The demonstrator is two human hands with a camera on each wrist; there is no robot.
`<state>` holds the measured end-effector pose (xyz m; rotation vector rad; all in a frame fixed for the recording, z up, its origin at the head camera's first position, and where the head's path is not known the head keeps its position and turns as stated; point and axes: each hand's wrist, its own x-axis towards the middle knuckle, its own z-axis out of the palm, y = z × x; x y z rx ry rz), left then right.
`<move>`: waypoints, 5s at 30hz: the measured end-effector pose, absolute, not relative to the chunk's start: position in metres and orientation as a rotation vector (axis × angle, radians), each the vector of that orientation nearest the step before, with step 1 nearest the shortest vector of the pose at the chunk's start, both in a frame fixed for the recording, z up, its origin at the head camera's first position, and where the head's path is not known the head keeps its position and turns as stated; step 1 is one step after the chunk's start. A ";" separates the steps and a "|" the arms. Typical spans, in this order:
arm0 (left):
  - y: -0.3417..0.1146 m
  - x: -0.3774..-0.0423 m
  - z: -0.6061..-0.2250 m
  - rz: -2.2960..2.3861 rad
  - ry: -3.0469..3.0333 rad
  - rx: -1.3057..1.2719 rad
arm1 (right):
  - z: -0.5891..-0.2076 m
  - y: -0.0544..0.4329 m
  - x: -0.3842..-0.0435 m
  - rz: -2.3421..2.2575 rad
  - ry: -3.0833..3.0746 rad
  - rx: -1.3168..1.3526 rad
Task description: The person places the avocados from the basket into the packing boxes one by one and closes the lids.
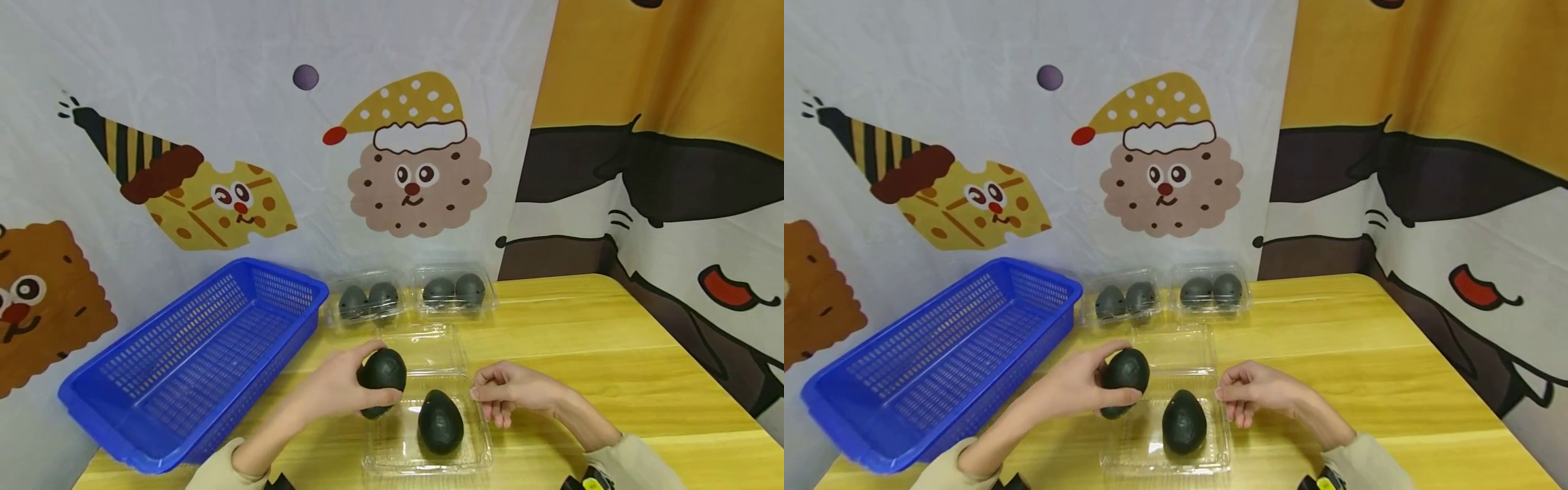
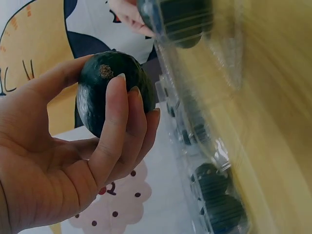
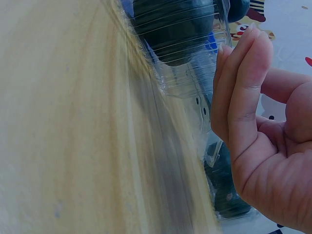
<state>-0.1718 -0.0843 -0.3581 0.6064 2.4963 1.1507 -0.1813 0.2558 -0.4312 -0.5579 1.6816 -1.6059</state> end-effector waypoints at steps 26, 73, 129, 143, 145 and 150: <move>-0.062 -0.157 -0.383 1.003 2.537 0.650 | -0.435 0.257 -0.184 -1.602 1.681 -0.561; -0.044 -0.147 -0.397 0.868 2.527 0.586 | -0.436 0.256 -0.184 -1.598 1.665 -0.557; -0.105 -0.192 -0.401 1.274 2.528 0.465 | -0.437 0.257 -0.188 -1.715 2.020 -0.343; -0.104 -0.200 -0.412 1.529 2.294 0.495 | -0.440 0.247 -0.186 -1.778 2.010 -0.382; -0.103 -0.200 -0.412 1.545 2.282 0.495 | -0.440 0.246 -0.186 -1.786 2.009 -0.372; -0.103 -0.199 -0.412 1.574 2.212 0.486 | -0.441 0.245 -0.186 -1.806 1.991 -0.349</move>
